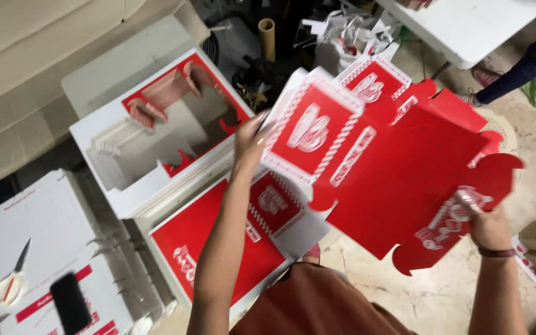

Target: The person assembles red and white flat-packed cardboard boxes by folding and interlocking the flaps. They repeatedly pick up a flat sheet, fold the sides, and secure the tabs to form a box, then place it on a growing stack.

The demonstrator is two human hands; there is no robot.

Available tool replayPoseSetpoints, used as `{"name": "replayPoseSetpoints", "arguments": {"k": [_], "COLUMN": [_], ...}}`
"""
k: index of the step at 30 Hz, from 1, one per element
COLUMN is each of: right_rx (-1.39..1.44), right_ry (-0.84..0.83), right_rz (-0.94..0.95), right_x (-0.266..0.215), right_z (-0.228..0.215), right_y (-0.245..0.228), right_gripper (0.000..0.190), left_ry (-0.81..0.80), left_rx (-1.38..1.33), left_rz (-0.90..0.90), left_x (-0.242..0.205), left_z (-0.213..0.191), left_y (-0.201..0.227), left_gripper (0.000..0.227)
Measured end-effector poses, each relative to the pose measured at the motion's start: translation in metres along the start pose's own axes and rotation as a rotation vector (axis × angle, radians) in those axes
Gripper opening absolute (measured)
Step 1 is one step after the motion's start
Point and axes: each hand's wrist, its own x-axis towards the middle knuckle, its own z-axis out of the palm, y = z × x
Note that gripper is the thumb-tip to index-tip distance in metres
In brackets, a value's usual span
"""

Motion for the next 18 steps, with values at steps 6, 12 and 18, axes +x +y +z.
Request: {"name": "replayPoseSetpoints", "arguments": {"k": [6, 12, 18], "right_rx": [0.309, -0.248, -0.043], "right_ry": [0.173, -0.058, 0.257], "right_rz": [0.049, 0.649, 0.298], "right_x": [0.095, 0.162, 0.155], "right_z": [-0.065, -0.076, -0.065], "right_y": [-0.007, 0.058, 0.115], "right_gripper": [0.033, 0.073, 0.062], "left_ry": [-0.215, -0.545, -0.794], "left_rx": [0.225, 0.904, 1.269], "left_rz": [-0.058, -0.170, -0.347], "left_x": [0.146, 0.212, 0.205], "left_z": [0.148, 0.179, 0.175], "left_y": [0.023, -0.083, -0.162], "left_gripper": [0.043, 0.054, 0.103]}}
